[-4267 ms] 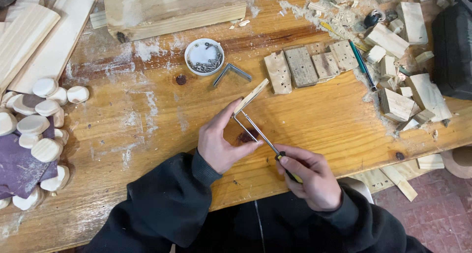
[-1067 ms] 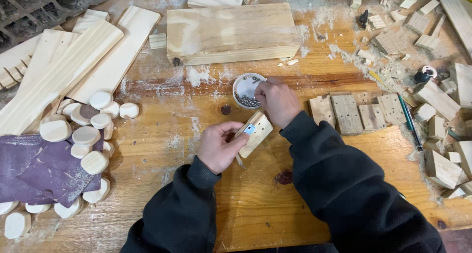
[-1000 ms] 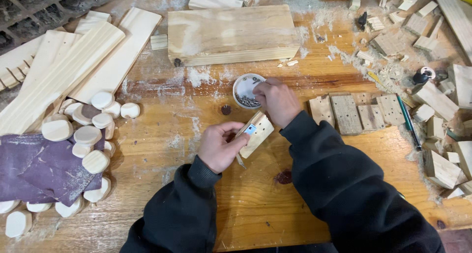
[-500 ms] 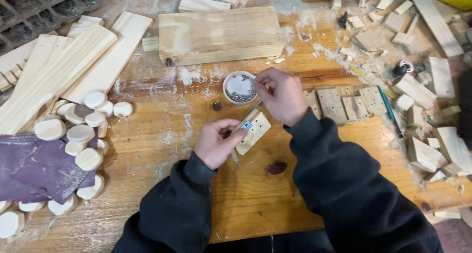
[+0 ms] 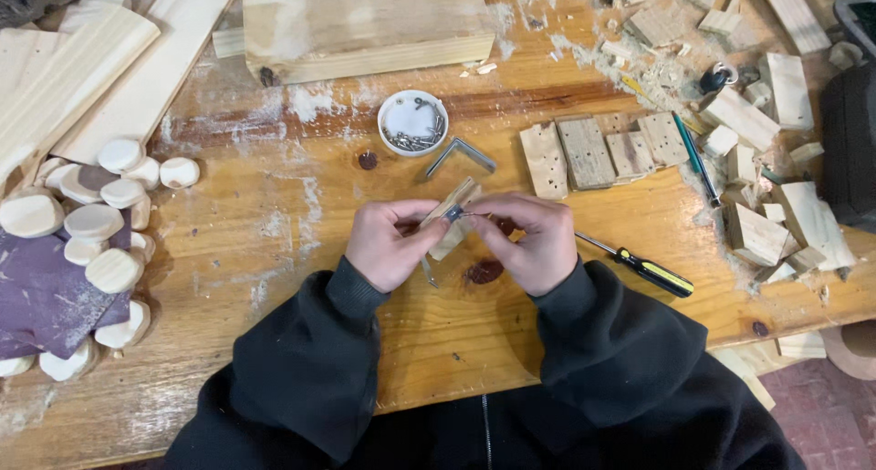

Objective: The person assembles small wooden blocks using metal corner brackets and screws. They align the brackets on the wood, insert screws, and tighten them with a screwdriver to join the pieces together.

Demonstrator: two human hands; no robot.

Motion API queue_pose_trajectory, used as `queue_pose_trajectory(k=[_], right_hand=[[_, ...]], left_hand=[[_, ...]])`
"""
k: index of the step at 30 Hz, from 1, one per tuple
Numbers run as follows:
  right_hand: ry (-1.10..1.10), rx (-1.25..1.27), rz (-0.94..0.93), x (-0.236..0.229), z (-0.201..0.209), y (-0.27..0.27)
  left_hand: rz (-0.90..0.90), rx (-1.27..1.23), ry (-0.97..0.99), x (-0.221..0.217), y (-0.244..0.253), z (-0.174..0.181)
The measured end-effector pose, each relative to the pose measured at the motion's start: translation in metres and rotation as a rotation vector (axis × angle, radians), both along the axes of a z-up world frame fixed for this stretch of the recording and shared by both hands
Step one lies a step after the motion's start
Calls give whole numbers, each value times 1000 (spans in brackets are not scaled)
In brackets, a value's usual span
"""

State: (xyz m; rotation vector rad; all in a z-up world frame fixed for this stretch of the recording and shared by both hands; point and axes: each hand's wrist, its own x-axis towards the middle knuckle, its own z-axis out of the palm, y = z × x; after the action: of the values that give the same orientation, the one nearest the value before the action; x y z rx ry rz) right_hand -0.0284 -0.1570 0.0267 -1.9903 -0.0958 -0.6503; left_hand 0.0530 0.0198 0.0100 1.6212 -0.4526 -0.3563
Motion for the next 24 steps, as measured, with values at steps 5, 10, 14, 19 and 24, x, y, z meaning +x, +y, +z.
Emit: queue_pose_trajectory(k=[5, 10, 14, 19, 24], right_hand=[[-112, -137, -5, 0, 7, 5], [-157, -234, -42, -2, 4, 13], [-145, -266, -44, -3, 4, 13], [-137, -255, -71, -3, -2, 12], [-134, -284, -97, -3, -4, 11]], left_hand=[[-37, -32, 3, -2, -1, 0], [-35, 49, -62, -5, 0, 8], [-9, 72, -89, -5, 2, 4], [85, 99, -382, -9, 4, 1], [117, 127, -511, -12, 4, -2]])
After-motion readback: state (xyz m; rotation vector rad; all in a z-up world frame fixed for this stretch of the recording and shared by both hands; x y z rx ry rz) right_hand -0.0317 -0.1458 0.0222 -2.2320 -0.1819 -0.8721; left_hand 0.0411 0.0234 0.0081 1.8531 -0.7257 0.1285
